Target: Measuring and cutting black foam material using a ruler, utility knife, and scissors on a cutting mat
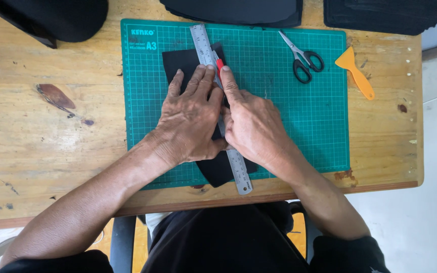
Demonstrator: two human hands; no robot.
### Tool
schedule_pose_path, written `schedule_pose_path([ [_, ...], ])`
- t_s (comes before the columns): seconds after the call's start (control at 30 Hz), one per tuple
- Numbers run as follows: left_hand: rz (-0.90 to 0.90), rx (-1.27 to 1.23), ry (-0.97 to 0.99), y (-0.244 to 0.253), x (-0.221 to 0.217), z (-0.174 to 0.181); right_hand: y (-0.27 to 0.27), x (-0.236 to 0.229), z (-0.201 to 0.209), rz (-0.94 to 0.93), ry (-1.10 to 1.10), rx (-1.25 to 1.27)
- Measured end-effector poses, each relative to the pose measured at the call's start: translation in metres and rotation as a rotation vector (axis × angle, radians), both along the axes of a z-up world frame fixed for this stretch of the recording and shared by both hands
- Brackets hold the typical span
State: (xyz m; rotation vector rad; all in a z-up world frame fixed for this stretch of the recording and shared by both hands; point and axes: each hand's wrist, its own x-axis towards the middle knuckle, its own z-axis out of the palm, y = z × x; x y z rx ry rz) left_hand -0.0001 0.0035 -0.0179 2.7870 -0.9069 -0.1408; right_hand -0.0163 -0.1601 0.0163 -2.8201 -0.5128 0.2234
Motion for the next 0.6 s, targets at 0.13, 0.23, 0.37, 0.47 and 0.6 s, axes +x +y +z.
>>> schedule_pose_path([
  [0.13, 0.004, 0.003, -0.027, 0.000, 0.000, -0.002, -0.003, -0.004, 0.000, 0.021, -0.035, 0.033],
  [0.23, 0.000, 0.005, -0.046, 0.000, -0.001, -0.002, -0.004, -0.009, 0.003, 0.026, -0.029, 0.024],
  [0.37, -0.003, 0.026, 0.010, -0.001, 0.000, 0.000, -0.007, -0.016, 0.008, 0.037, -0.026, 0.043],
  [0.47, 0.000, 0.041, 0.029, -0.001, 0.001, 0.001, -0.007, -0.022, 0.012, 0.042, -0.019, 0.052],
  [0.6, 0.016, 0.049, 0.028, -0.003, 0.000, 0.002, -0.010, -0.028, 0.013, 0.039, 0.006, 0.044],
])
